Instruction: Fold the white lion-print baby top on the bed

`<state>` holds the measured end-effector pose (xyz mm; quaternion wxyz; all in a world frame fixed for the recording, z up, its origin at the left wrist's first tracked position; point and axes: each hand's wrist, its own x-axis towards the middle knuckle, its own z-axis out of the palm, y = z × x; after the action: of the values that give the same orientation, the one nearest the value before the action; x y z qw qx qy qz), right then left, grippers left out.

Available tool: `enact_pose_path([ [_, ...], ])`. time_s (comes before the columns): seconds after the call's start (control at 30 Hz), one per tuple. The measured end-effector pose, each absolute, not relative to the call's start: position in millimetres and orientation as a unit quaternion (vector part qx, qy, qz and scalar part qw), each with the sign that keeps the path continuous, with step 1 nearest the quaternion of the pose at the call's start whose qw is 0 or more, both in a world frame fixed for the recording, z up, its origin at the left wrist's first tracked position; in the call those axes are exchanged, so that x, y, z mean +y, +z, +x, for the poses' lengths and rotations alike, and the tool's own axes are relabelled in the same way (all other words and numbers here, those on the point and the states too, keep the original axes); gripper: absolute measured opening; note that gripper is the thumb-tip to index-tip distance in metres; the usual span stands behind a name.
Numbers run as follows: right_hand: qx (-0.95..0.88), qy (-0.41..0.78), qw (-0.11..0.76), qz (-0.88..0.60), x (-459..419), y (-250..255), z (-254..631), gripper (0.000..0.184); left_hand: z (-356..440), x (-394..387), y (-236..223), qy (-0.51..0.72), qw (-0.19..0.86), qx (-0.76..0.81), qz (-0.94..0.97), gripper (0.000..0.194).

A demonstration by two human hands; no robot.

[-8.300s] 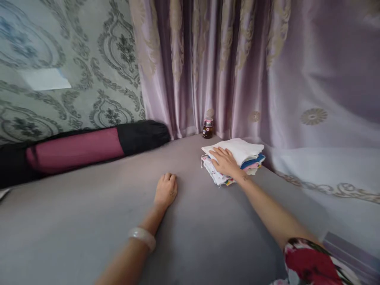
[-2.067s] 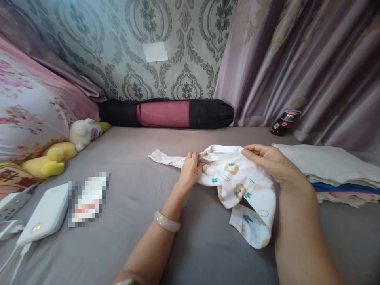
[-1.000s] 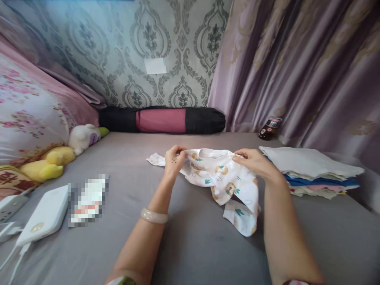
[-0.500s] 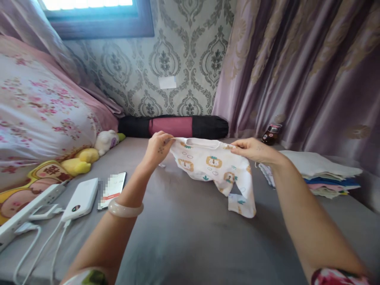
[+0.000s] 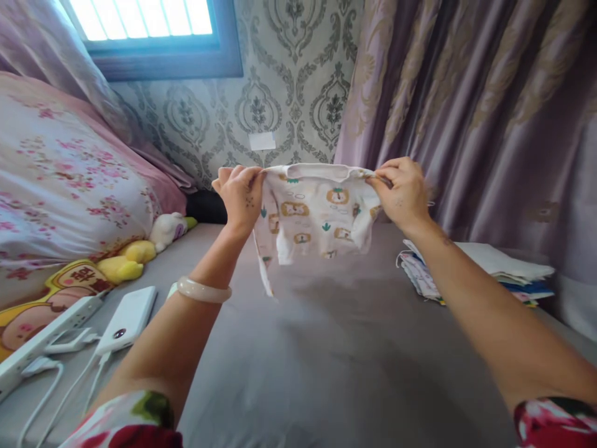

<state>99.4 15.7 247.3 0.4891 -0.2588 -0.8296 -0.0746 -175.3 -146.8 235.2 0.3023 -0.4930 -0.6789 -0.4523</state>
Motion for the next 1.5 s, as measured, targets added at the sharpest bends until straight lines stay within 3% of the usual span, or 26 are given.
enact_pose_path([
  [0.1,-0.849,-0.100,0.454,-0.253,22.2,247.0,91.6,0.031,-171.4,-134.8,233.5,-0.412,0.263,-0.701,-0.520,0.022],
  [0.53,-0.827,-0.084,0.454,-0.321,40.0,232.1,77.8,0.031,-171.5,-110.7,241.3,-0.418,0.197,-0.756,-0.463,0.020],
  [0.87,-0.794,-0.079,0.474,-0.373,39.7,238.8,67.8,0.029,-188.4,-98.3,242.5,-0.517,0.141,-0.744,-0.400,0.029],
  [1.03,-0.809,-0.027,0.440,-0.390,45.0,239.8,61.5,0.024,-195.7,-90.1,236.5,-0.554,0.085,-0.715,-0.417,0.027],
  [1.37,-0.811,0.022,0.467,-0.351,39.0,239.7,57.4,0.021,-187.1,-91.9,235.6,-0.597,0.077,-0.676,-0.424,0.020],
  [1.5,-0.828,0.095,0.440,-0.334,32.3,240.7,67.2,0.020,-182.2,-109.3,232.7,-0.616,0.051,-0.662,-0.425,0.021],
])
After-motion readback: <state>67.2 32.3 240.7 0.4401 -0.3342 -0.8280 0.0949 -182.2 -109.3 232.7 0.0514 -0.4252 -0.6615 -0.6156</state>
